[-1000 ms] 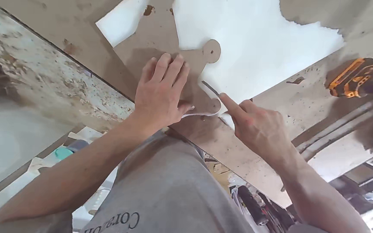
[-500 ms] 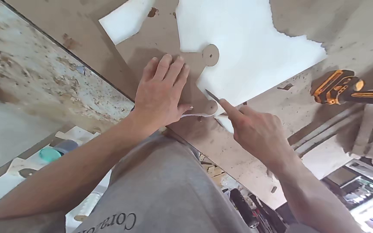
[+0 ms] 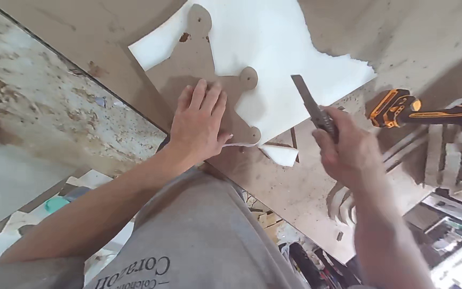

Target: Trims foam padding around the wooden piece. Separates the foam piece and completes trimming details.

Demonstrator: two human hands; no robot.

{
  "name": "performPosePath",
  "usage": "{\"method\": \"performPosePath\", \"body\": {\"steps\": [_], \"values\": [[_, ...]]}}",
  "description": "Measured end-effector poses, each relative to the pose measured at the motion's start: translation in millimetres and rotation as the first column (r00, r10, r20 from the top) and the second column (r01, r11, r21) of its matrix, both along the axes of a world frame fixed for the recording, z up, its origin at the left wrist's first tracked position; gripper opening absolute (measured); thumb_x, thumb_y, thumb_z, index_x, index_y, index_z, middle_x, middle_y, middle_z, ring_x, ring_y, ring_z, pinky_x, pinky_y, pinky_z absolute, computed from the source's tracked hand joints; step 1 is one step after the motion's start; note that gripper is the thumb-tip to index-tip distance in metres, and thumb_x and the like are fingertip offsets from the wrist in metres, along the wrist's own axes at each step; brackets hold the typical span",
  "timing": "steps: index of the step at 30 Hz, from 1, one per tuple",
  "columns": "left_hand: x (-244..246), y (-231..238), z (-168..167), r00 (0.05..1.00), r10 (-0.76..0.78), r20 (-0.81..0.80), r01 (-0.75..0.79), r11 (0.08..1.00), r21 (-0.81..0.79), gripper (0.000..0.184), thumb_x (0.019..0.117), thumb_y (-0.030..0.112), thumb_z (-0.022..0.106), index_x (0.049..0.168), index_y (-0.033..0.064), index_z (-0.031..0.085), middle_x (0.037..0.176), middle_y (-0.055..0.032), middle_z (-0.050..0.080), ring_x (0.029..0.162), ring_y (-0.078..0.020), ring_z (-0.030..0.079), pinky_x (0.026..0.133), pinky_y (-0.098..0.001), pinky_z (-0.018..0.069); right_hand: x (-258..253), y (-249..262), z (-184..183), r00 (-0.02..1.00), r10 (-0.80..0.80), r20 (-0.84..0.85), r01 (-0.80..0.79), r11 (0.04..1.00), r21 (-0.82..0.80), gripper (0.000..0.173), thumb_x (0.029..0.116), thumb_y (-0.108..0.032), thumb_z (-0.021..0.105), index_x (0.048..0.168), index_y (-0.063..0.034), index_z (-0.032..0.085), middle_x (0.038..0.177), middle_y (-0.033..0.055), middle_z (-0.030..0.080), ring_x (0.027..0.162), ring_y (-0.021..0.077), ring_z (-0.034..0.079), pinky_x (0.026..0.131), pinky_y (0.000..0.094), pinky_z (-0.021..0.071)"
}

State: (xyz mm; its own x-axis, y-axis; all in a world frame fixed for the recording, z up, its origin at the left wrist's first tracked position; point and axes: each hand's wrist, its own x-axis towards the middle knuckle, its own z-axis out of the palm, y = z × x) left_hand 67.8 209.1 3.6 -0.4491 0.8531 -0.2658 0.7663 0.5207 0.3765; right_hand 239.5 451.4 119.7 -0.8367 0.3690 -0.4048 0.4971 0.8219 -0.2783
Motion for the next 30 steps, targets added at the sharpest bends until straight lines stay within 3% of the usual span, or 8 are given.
{"method": "performPosePath", "body": {"steps": [4, 8, 11, 17, 21, 25, 27, 30], "values": [[42.5, -3.9, -19.3, 0.99, -0.127, -0.061, 0.141, 0.927, 0.348, 0.046, 0.0997, 0.04, 0.057, 0.131, 0.0076, 0.067, 0.146, -0.0144, 0.058, 0.143, -0.035, 0.046, 0.12, -0.0603, 0.0289, -14.3, -23.4, -80.2, 0.968, -0.202, -0.148, 0.184, 0.975, -0.124, 0.056, 0.0872, -0.045, 0.078, 0.118, -0.0005, 0.063, 0.076, 0.0098, 0.062, 0.062, 0.0246, 0.06, 0.057, 0.048, 0.0531], [67.1, 0.1, -41.0, 0.967, -0.211, -0.145, 0.25, 0.9, 0.356, 0.039, 0.1062, 0.024, 0.049, 0.142, 0.013, 0.061, 0.152, -0.0084, 0.055, 0.145, -0.0297, 0.045, 0.12, -0.054, 0.0315, -38.9, -40.3, -121.6, 0.952, -0.299, -0.059, 0.3, 0.954, 0.013, 0.067, 0.0833, -0.058, 0.077, 0.118, -0.0031, 0.061, 0.083, 0.0154, 0.068, 0.072, 0.0354, 0.067, 0.06, 0.0558, 0.052], [66.4, -1.0, -46.2, 0.961, -0.234, -0.147, 0.269, 0.912, 0.31, 0.049, 0.0977, 0.003, 0.052, 0.144, 0.0159, 0.06, 0.156, -0.0055, 0.051, 0.147, -0.0295, 0.042, 0.12, -0.053, 0.0314, -40.8, -44.5, -123.1, 0.947, -0.316, -0.053, 0.319, 0.945, 0.065, 0.057, 0.0885, -0.052, 0.074, 0.118, -0.0057, 0.057, 0.079, 0.0149, 0.065, 0.065, 0.0354, 0.065, 0.052, 0.0541, 0.0489], [65.9, -1.3, -45.0, 0.956, -0.237, -0.172, 0.279, 0.914, 0.294, 0.051, 0.0963, 0.001, 0.052, 0.144, 0.0162, 0.06, 0.155, -0.0054, 0.051, 0.146, -0.0293, 0.043, 0.12, -0.0521, 0.0303, -45.4, -33.3, -124.7, 0.968, -0.199, -0.154, 0.228, 0.953, 0.199, 0.052, 0.0913, -0.045, 0.073, 0.118, -0.0026, 0.059, 0.09, 0.0188, 0.067, 0.072, 0.0378, 0.068, 0.054, 0.0543, 0.0507], [63.9, -1.3, -45.5, 0.961, -0.24, -0.139, 0.273, 0.907, 0.32, 0.045, 0.1002, 0.008, 0.049, 0.143, 0.016, 0.06, 0.154, -0.0058, 0.052, 0.146, -0.0292, 0.043, 0.123, -0.0547, 0.0252, -48.0, -1.5, -108.7, 0.952, -0.3, -0.067, 0.3, 0.954, -0.003, 0.069, 0.0836, -0.056, 0.076, 0.126, -0.0034, 0.061, 0.09, 0.0167, 0.071, 0.081, 0.0367, 0.07, 0.07, 0.0602, 0.0547], [55.3, -6.8, -43.7, 0.972, -0.202, -0.116, 0.233, 0.861, 0.453, 0.032, 0.1027, 0.023, 0.052, 0.126, 0.0129, 0.071, 0.145, -0.0066, 0.06, 0.141, -0.0275, 0.05, 0.121, -0.0544, 0.0316, -8.2, 14.3, -74.8, 0.957, -0.253, -0.14, 0.234, 0.962, -0.14, 0.041, 0.0991, -0.037, 0.056, 0.122, -0.0036, 0.061, 0.079, 0.0116, 0.064, 0.063, 0.025, 0.062, 0.057, 0.0499, 0.0518], [55.0, -6.5, -41.9, 0.971, -0.191, -0.146, 0.234, 0.888, 0.395, 0.04, 0.1026, 0.031, 0.054, 0.137, 0.0143, 0.065, 0.152, -0.0057, 0.055, 0.143, -0.0274, 0.046, 0.119, -0.0546, 0.0313, 6.7, 20.2, -65.4, 0.967, -0.145, -0.208, 0.121, 0.985, -0.122, 0.032, 0.1004, -0.029, 0.05, 0.118, -0.0047, 0.063, 0.076, 0.0085, 0.063, 0.057, 0.0191, 0.06, 0.053, 0.0429, 0.0514], [52.6, 6.8, -34.2, 0.961, -0.254, -0.108, 0.271, 0.943, 0.194, 0.056, 0.1004, 0.021, 0.058, 0.155, 0.0179, 0.046, 0.163, -0.0066, 0.041, 0.152, -0.0306, 0.032, 0.121, -0.0622, 0.0196, 7.9, 30.0, -52.5, 0.963, 0.049, -0.265, -0.071, 0.995, -0.074, 0.03, 0.1039, -0.024, 0.054, 0.122, -0.0044, 0.067, 0.101, 0.0129, 0.071, 0.08, 0.0216, 0.068, 0.071, 0.0439, 0.0569]]}}
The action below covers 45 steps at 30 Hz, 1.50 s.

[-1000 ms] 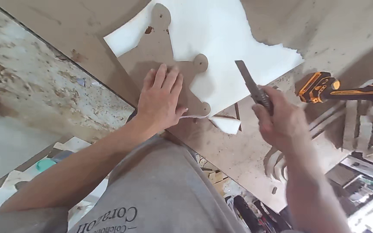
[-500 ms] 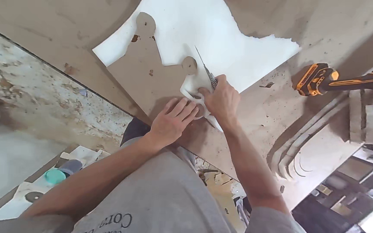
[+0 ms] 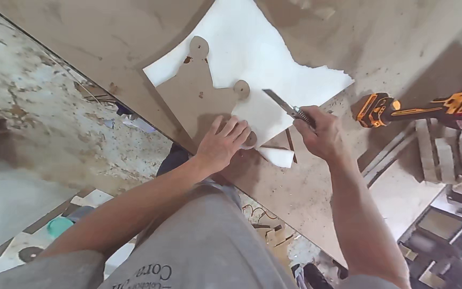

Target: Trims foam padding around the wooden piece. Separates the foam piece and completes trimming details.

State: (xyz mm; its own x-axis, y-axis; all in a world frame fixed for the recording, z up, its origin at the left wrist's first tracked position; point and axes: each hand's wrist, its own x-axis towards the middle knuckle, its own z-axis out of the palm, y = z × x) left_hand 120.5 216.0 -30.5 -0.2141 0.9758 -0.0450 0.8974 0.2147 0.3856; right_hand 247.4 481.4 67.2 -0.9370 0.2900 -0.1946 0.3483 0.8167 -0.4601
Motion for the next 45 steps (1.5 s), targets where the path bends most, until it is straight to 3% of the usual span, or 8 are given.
{"method": "performPosePath", "body": {"steps": [3, 10, 13, 16, 20, 28, 40, 45], "values": [[-13.2, -3.1, 10.2, 0.996, -0.084, -0.026, 0.083, 0.996, -0.044, 0.06, 0.0935, 0.002, 0.062, 0.151, 0.0162, 0.052, 0.156, -0.0068, 0.049, 0.151, -0.0307, 0.035, 0.122, -0.0651, 0.013, -10.7, 5.9, 12.1, 0.988, 0.156, 0.006, -0.156, 0.982, 0.102, 0.03, 0.1045, -0.025, 0.055, 0.126, -0.0098, 0.069, 0.112, 0.0152, 0.071, 0.1, 0.0318, 0.07, 0.084, 0.0535, 0.0563], [-79.3, -77.1, 23.7, 0.973, -0.231, -0.017, 0.23, 0.971, -0.069, 0.064, 0.0914, -0.009, 0.059, 0.145, 0.0255, 0.06, 0.16, 0.0028, 0.046, 0.156, -0.0283, 0.025, 0.122, -0.0668, 0.0129, -44.8, -3.5, 25.9, 0.895, 0.445, 0.035, -0.431, 0.842, 0.323, 0.03, 0.105, -0.018, 0.051, 0.129, -0.0105, 0.067, 0.105, 0.0188, 0.069, 0.095, 0.0403, 0.068, 0.076, 0.0552, 0.0528], [-87.5, -94.1, 25.3, 0.988, -0.152, 0.018, 0.151, 0.987, 0.051, 0.051, 0.0878, 0.002, 0.056, 0.134, 0.0203, 0.069, 0.156, -0.0008, 0.051, 0.151, -0.0296, 0.035, 0.121, -0.0667, 0.0167, -60.8, -11.0, 18.4, 0.858, 0.514, 0.007, -0.485, 0.805, 0.342, 0.03, 0.1051, -0.018, 0.052, 0.131, -0.0131, 0.068, 0.106, 0.0165, 0.07, 0.095, 0.0375, 0.069, 0.074, 0.0523, 0.0532], [-55.9, -84.8, 20.9, 0.995, 0.074, 0.062, -0.084, 0.981, 0.174, 0.038, 0.0983, 0.024, 0.047, 0.125, 0.0095, 0.069, 0.145, -0.0093, 0.06, 0.14, -0.0304, 0.051, 0.12, -0.0618, 0.0273, -80.8, -19.1, 14.2, 0.826, 0.564, 0.002, -0.53, 0.774, 0.346, 0.035, 0.1039, -0.015, 0.051, 0.135, -0.0159, 0.066, 0.102, 0.016, 0.07, 0.088, 0.0375, 0.068, 0.068, 0.0517, 0.0509], [-14.3, -62.5, -3.2, 0.952, 0.306, -0.011, -0.303, 0.947, 0.109, 0.059, 0.1035, 0.043, 0.039, 0.15, 0.0091, 0.051, 0.16, -0.013, 0.043, 0.149, -0.0321, 0.038, 0.121, -0.06, 0.0207, -103.5, -30.8, 11.6, 0.787, 0.615, 0.039, -0.588, 0.731, 0.346, 0.037, 0.102, -0.012, 0.052, 0.136, -0.0164, 0.066, 0.098, 0.0166, 0.069, 0.083, 0.0378, 0.066, 0.062, 0.0505, 0.0483], [-11.2, -61.6, -35.3, 0.934, 0.347, -0.082, -0.312, 0.907, 0.284, 0.051, 0.1046, 0.043, 0.04, 0.143, 0.016, 0.06, 0.153, -0.0078, 0.053, 0.147, -0.029, 0.039, 0.122, -0.0544, 0.0184, -122.1, -38.4, 8.7, 0.757, 0.644, 0.106, -0.638, 0.695, 0.333, 0.034, 0.1013, -0.012, 0.052, 0.132, -0.0129, 0.067, 0.095, 0.0183, 0.067, 0.081, 0.0395, 0.066, 0.06, 0.0512, 0.0469], [-9.1, -61.6, -39.7, 0.929, 0.363, -0.079, -0.317, 0.886, 0.338, 0.049, 0.1051, 0.044, 0.042, 0.139, 0.0169, 0.064, 0.149, -0.0064, 0.057, 0.146, -0.0287, 0.041, 0.122, -0.055, 0.016, -119.2, -45.0, 9.1, 0.75, 0.641, 0.163, -0.649, 0.665, 0.371, 0.034, 0.1005, -0.011, 0.052, 0.131, -0.0124, 0.067, 0.091, 0.0177, 0.065, 0.077, 0.0386, 0.064, 0.057, 0.0487, 0.044], [-8.4, -61.8, -41.7, 0.92, 0.378, -0.099, -0.323, 0.879, 0.351, 0.049, 0.104, 0.045, 0.042, 0.139, 0.018, 0.064, 0.149, -0.0049, 0.057, 0.146, -0.0278, 0.039, 0.123, -0.0542, 0.0129, -122.1, -66.3, 1.8, 0.743, 0.633, 0.217, -0.663, 0.654, 0.364, 0.038, 0.0975, -0.002, 0.051, 0.132, -0.0094, 0.064, 0.089, 0.0188, 0.062, 0.078, 0.0397, 0.064, 0.056, 0.0489, 0.0439]]}}
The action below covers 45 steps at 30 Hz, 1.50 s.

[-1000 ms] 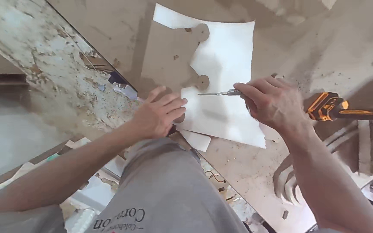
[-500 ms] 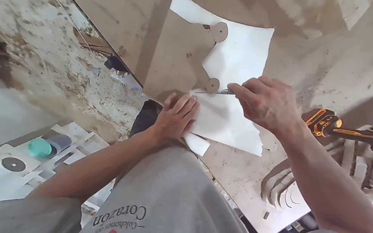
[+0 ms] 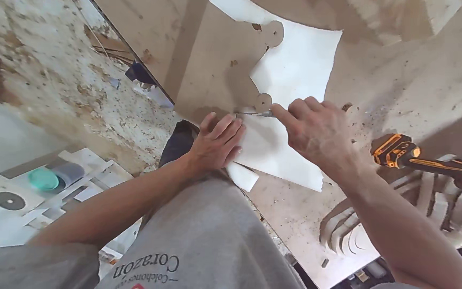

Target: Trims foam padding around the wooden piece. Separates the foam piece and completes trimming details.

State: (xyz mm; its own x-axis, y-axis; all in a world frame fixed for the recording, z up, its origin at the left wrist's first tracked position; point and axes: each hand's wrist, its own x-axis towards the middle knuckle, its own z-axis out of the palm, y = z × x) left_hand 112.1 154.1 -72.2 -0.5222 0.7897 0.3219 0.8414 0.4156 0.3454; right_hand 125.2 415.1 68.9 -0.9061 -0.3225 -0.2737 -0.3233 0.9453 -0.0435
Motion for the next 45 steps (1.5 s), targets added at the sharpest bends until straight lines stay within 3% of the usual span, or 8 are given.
{"method": "performPosePath", "body": {"steps": [17, 20, 22, 25, 28, 34, 39, 45], "values": [[0.5, 1.6, -2.9, 1.0, -0.004, -0.022, 0.004, 1.0, 0.011, 0.05, 0.1037, 0.045, 0.04, 0.137, 0.0173, 0.065, 0.147, -0.0039, 0.058, 0.147, -0.0273, 0.038, 0.122, -0.0555, 0.0096, -6.7, -21.9, 27.2, 0.995, -0.056, 0.085, 0.038, 0.978, 0.207, 0.029, 0.0974, 0.002, 0.054, 0.124, -0.0012, 0.065, 0.091, 0.0222, 0.062, 0.082, 0.0412, 0.064, 0.061, 0.0496, 0.0455], [-0.5, 1.4, 0.9, 1.0, -0.014, 0.006, 0.014, 1.0, -0.014, 0.051, 0.1037, 0.046, 0.041, 0.139, 0.0169, 0.064, 0.147, -0.0059, 0.058, 0.147, -0.0289, 0.037, 0.122, -0.0582, 0.008, 2.5, -18.1, 43.6, 0.983, -0.131, 0.127, 0.105, 0.975, 0.198, 0.029, 0.0953, 0.001, 0.058, 0.123, -0.003, 0.066, 0.087, 0.0213, 0.061, 0.079, 0.0415, 0.064, 0.058, 0.0506, 0.0468], [-1.8, 1.9, 10.2, 0.996, -0.014, 0.085, 0.019, 0.998, -0.058, 0.049, 0.1024, 0.044, 0.044, 0.139, 0.0176, 0.063, 0.148, -0.0081, 0.057, 0.148, -0.0319, 0.037, 0.121, -0.0618, 0.0094, 15.7, -0.6, 65.0, 0.973, -0.206, 0.107, 0.19, 0.972, 0.138, 0.034, 0.1007, -0.008, 0.055, 0.133, -0.0087, 0.065, 0.092, 0.0211, 0.063, 0.079, 0.043, 0.065, 0.056, 0.0543, 0.048], [1.0, 9.1, 29.7, 0.987, 0.015, 0.162, 0.005, 0.992, -0.123, 0.044, 0.0979, 0.036, 0.048, 0.131, 0.015, 0.068, 0.154, -0.0119, 0.05, 0.15, -0.0349, 0.035, 0.119, -0.0675, 0.0137, 51.2, 14.9, 76.8, 0.931, -0.363, 0.043, 0.363, 0.932, 0.022, 0.031, 0.1049, -0.019, 0.051, 0.131, -0.0088, 0.064, 0.098, 0.0217, 0.067, 0.077, 0.0433, 0.068, 0.055, 0.0579, 0.0499], [10.4, 18.5, 29.4, 0.984, 0.057, 0.168, -0.028, 0.985, -0.169, 0.044, 0.0993, 0.036, 0.044, 0.129, 0.0082, 0.062, 0.162, -0.0137, 0.04, 0.153, -0.0308, 0.031, 0.121, -0.0635, 0.0118, 88.1, -8.0, 44.4, 0.845, -0.534, 0.02, 0.533, 0.84, -0.104, 0.031, 0.1032, -0.02, 0.053, 0.127, -0.0048, 0.067, 0.101, 0.0192, 0.072, 0.079, 0.0373, 0.072, 0.062, 0.0551, 0.0568], [19.1, 23.1, 15.4, 0.993, 0.102, 0.053, -0.094, 0.985, -0.144, 0.061, 0.0945, 0.041, 0.047, 0.146, 0.0082, 0.05, 0.16, -0.0175, 0.042, 0.153, -0.0318, 0.03, 0.122, -0.0618, 0.0055, 115.3, -60.1, -33.5, 0.747, -0.658, -0.095, 0.621, 0.741, -0.256, 0.034, 0.1018, -0.019, 0.052, 0.129, -0.0079, 0.07, 0.093, 0.0114, 0.073, 0.076, 0.0262, 0.071, 0.058, 0.0405, 0.0552], [15.7, 30.9, 18.5, 0.991, 0.133, 0.029, -0.125, 0.971, -0.202, 0.073, 0.091, 0.048, 0.047, 0.152, 0.0068, 0.045, 0.147, -0.019, 0.055, 0.144, -0.0345, 0.043, 0.12, -0.064, 0.0107, 120.9, -64.9, -41.0, 0.704, -0.695, -0.146, 0.66, 0.716, -0.228, 0.035, 0.1011, -0.018, 0.052, 0.128, -0.0073, 0.071, 0.09, 0.0101, 0.073, 0.074, 0.0244, 0.07, 0.056, 0.0382, 0.0536], [13.0, 32.5, 16.0, 0.992, 0.126, -0.028, -0.129, 0.974, -0.185, 0.07, 0.091, 0.05, 0.043, 0.145, 0.0069, 0.054, 0.138, -0.018, 0.06, 0.136, -0.0349, 0.049, 0.119, -0.0622, 0.0158, 114.1, -67.7, -38.6, 0.714, -0.677, -0.181, 0.648, 0.736, -0.195, 0.036, 0.1007, -0.018, 0.052, 0.131, -0.0093, 0.07, 0.088, 0.0093, 0.072, 0.073, 0.0246, 0.07, 0.054, 0.037, 0.0524]]}}
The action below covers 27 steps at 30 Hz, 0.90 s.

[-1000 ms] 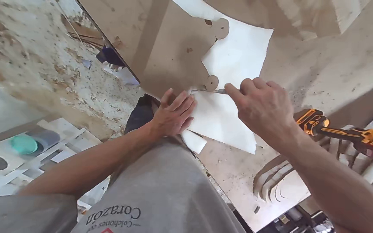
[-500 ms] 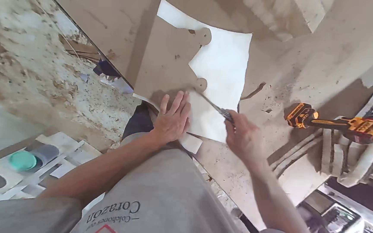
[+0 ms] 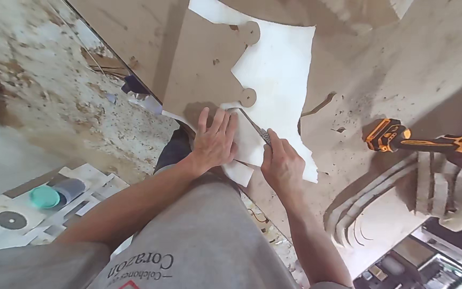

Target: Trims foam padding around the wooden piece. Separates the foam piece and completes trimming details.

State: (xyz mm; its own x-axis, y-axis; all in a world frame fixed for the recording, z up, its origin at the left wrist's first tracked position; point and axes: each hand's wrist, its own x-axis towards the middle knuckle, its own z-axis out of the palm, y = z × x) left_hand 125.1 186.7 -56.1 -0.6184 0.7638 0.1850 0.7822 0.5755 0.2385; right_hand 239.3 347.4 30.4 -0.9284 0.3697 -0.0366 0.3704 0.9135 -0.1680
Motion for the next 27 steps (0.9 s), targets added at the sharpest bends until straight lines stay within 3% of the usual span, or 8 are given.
{"method": "performPosePath", "body": {"steps": [4, 7, 10, 12, 17, 19, 24, 27], "values": [[-0.7, -1.5, 2.2, 0.999, -0.02, 0.029, 0.02, 1.0, -0.01, 0.065, 0.0936, 0.047, 0.043, 0.145, 0.0089, 0.055, 0.139, -0.0175, 0.059, 0.139, -0.0358, 0.047, 0.119, -0.0636, 0.0146, -4.2, -2.4, -1.2, 0.999, 0.009, 0.04, -0.012, 0.999, 0.053, 0.035, 0.1008, -0.017, 0.052, 0.131, -0.0106, 0.07, 0.086, 0.0099, 0.07, 0.073, 0.0258, 0.069, 0.053, 0.0372, 0.0507], [0.5, -2.6, 2.5, 0.999, -0.014, 0.053, 0.016, 0.999, -0.04, 0.062, 0.0968, 0.046, 0.04, 0.148, 0.0141, 0.055, 0.154, -0.0151, 0.049, 0.151, -0.0343, 0.033, 0.12, -0.066, 0.0085, -6.3, -2.7, 1.6, 0.998, 0.027, 0.064, -0.032, 0.997, 0.075, 0.035, 0.101, -0.018, 0.051, 0.131, -0.0118, 0.07, 0.085, 0.0095, 0.069, 0.071, 0.0261, 0.068, 0.052, 0.0372, 0.0498], [1.3, -1.2, 3.3, 0.997, -0.017, 0.074, 0.02, 0.999, -0.042, 0.062, 0.0974, 0.044, 0.039, 0.149, 0.0121, 0.053, 0.162, -0.0155, 0.039, 0.155, -0.0332, 0.026, 0.12, -0.0662, 0.0053, -8.5, -2.3, 6.7, 0.995, 0.041, 0.087, -0.049, 0.995, 0.092, 0.036, 0.1008, -0.018, 0.052, 0.131, -0.0118, 0.07, 0.083, 0.0099, 0.069, 0.069, 0.0269, 0.068, 0.051, 0.0378, 0.0493], [0.7, -1.0, 4.3, 0.996, -0.029, 0.081, 0.032, 0.998, -0.046, 0.062, 0.0981, 0.044, 0.038, 0.148, 0.0098, 0.053, 0.159, -0.0165, 0.044, 0.153, -0.0336, 0.03, 0.121, -0.0662, 0.0067, -10.6, -2.4, 8.9, 0.994, 0.043, 0.104, -0.052, 0.994, 0.091, 0.036, 0.101, -0.018, 0.051, 0.132, -0.0119, 0.069, 0.084, 0.0104, 0.068, 0.068, 0.0273, 0.068, 0.051, 0.0386, 0.0489], [-0.8, -1.0, 2.3, 0.999, -0.047, 0.009, 0.047, 0.999, -0.007, 0.055, 0.0929, 0.04, 0.046, 0.137, 0.0094, 0.061, 0.132, -0.0154, 0.064, 0.133, -0.0335, 0.053, 0.118, -0.062, 0.0185, -21.8, -8.7, 16.8, 0.983, 0.046, 0.18, -0.063, 0.994, 0.09, 0.039, 0.0998, -0.014, 0.052, 0.135, -0.0114, 0.067, 0.086, 0.0127, 0.067, 0.069, 0.0297, 0.067, 0.05, 0.0405, 0.0494], [-0.4, -1.7, -1.0, 0.999, -0.043, -0.01, 0.043, 0.999, 0.03, 0.054, 0.0923, 0.039, 0.046, 0.136, 0.0101, 0.061, 0.132, -0.0141, 0.064, 0.134, -0.033, 0.051, 0.118, -0.0626, 0.0154, -28.2, -13.5, 19.9, 0.975, 0.037, 0.219, -0.057, 0.994, 0.088, 0.04, 0.099, -0.013, 0.052, 0.137, -0.0098, 0.065, 0.088, 0.0144, 0.068, 0.068, 0.0313, 0.067, 0.049, 0.0421, 0.0496], [0.0, -5.8, -5.5, 1.0, -0.029, -0.002, 0.029, 0.998, 0.053, 0.06, 0.0946, 0.045, 0.04, 0.144, 0.0148, 0.059, 0.152, -0.0098, 0.054, 0.152, -0.0361, 0.032, 0.118, -0.0706, 0.0037, -32.0, -8.0, 26.7, 0.971, 0.036, 0.236, -0.061, 0.993, 0.098, 0.041, 0.0976, -0.012, 0.053, 0.137, -0.0116, 0.065, 0.089, 0.0141, 0.067, 0.068, 0.0325, 0.066, 0.048, 0.0436, 0.0482], [0.9, -6.4, -7.1, 1.0, -0.025, -0.002, 0.025, 0.997, 0.073, 0.059, 0.0954, 0.046, 0.04, 0.144, 0.0176, 0.059, 0.151, -0.0095, 0.055, 0.152, -0.0354, 0.032, 0.119, -0.0699, 0.0014, -37.9, 2.4, 32.3, 0.955, 0.083, 0.284, -0.1, 0.994, 0.044, 0.038, 0.0984, -0.011, 0.054, 0.134, -0.0104, 0.066, 0.09, 0.0146, 0.068, 0.071, 0.0343, 0.067, 0.05, 0.0459, 0.049]]}}
